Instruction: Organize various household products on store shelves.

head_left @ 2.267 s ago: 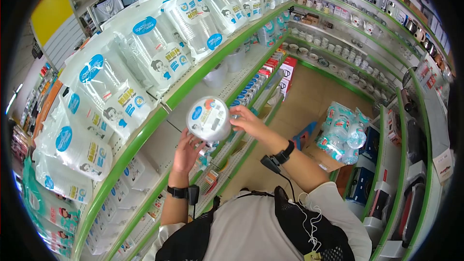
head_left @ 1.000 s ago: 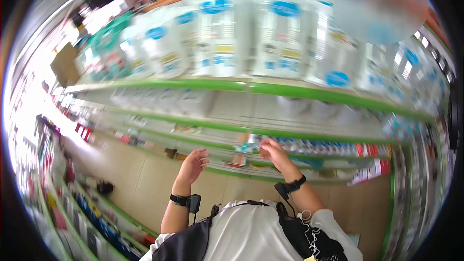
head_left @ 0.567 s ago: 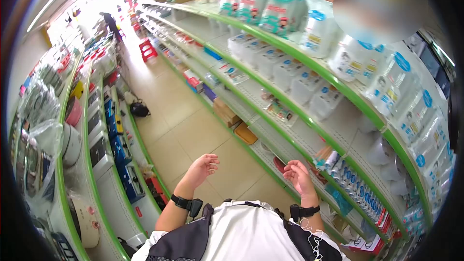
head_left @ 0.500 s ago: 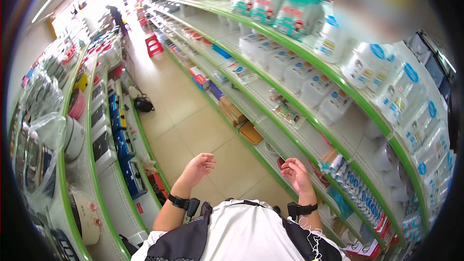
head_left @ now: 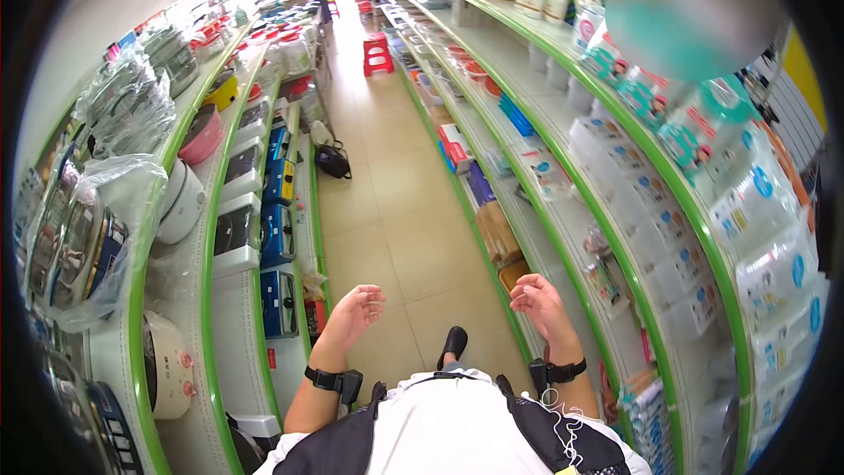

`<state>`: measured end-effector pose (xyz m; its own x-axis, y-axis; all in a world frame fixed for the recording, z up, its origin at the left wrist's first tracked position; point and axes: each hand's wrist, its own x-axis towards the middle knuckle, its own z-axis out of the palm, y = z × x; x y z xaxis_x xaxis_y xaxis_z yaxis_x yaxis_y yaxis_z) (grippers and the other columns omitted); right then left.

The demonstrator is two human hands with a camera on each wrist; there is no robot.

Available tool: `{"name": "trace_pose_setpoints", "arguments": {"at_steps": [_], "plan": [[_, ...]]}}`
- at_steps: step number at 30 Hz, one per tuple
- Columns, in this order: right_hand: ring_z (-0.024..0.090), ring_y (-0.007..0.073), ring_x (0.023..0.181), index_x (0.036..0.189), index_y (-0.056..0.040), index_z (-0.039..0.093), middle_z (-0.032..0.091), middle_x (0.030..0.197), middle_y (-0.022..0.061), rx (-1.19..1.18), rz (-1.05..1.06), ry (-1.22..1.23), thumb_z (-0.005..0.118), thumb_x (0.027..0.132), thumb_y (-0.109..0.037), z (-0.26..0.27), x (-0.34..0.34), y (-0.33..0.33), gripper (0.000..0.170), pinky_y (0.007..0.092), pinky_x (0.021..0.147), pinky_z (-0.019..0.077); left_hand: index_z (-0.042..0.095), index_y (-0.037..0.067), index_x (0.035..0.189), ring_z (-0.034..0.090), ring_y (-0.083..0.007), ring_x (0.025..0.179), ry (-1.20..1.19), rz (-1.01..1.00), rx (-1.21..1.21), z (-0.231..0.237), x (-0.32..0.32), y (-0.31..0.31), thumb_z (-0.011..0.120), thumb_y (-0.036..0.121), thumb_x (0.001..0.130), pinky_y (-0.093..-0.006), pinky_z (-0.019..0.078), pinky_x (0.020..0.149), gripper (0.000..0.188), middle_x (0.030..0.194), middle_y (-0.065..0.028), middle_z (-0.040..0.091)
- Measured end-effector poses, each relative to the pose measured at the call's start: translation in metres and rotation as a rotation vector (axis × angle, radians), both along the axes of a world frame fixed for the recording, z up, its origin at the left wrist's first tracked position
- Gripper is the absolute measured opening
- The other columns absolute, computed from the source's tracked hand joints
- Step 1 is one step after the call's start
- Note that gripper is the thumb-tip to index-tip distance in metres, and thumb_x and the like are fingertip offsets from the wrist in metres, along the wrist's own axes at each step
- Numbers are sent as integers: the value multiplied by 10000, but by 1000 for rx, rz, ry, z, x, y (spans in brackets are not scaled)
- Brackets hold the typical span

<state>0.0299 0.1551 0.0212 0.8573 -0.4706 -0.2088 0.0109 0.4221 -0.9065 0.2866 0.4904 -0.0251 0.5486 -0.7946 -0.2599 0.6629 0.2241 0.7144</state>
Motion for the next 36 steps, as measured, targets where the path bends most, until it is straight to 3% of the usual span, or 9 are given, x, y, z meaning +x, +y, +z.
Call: {"name": "trace_pose_setpoints", "arguments": {"at_steps": [5,16,23,29,36], "plan": [[677,171,863,1156,-59,584,683,1015,84,-20,81,-47,559,1003,-136,1,98,-69,174,334,840,549,597,62,1218,615,-176,938,-14,113,0,11,61,-42,523,217,1010,-326,500,856,270,1101,-89,660],[668,159,877,1167,-71,586,668,1062,70,-22,203,-9,553,1013,-132,13,284,-172,169,319,840,539,590,48,1227,613,-185,943,75,169,-92,14,201,-145,529,205,1009,-325,496,866,276,1100,-98,662],[685,178,893,1180,-70,579,663,1097,92,15,58,18,562,1019,-142,-6,401,-224,177,331,849,547,591,42,1225,618,-184,937,128,150,-89,-25,357,-177,515,197,1015,-316,505,857,272,1095,-101,661],[689,183,884,1219,-69,545,654,1141,111,17,-157,-77,569,1025,-173,30,511,-252,221,340,834,548,572,47,1235,619,-157,929,-5,42,-61,10,514,-247,513,191,1002,-308,498,862,280,1114,-73,646],[685,192,886,1228,-80,538,651,1153,110,15,-291,-95,564,1026,-180,40,593,-303,227,340,825,550,562,49,1242,620,-140,944,-51,-204,-70,28,631,-353,525,203,1008,-294,501,863,282,1113,-66,644]]}}
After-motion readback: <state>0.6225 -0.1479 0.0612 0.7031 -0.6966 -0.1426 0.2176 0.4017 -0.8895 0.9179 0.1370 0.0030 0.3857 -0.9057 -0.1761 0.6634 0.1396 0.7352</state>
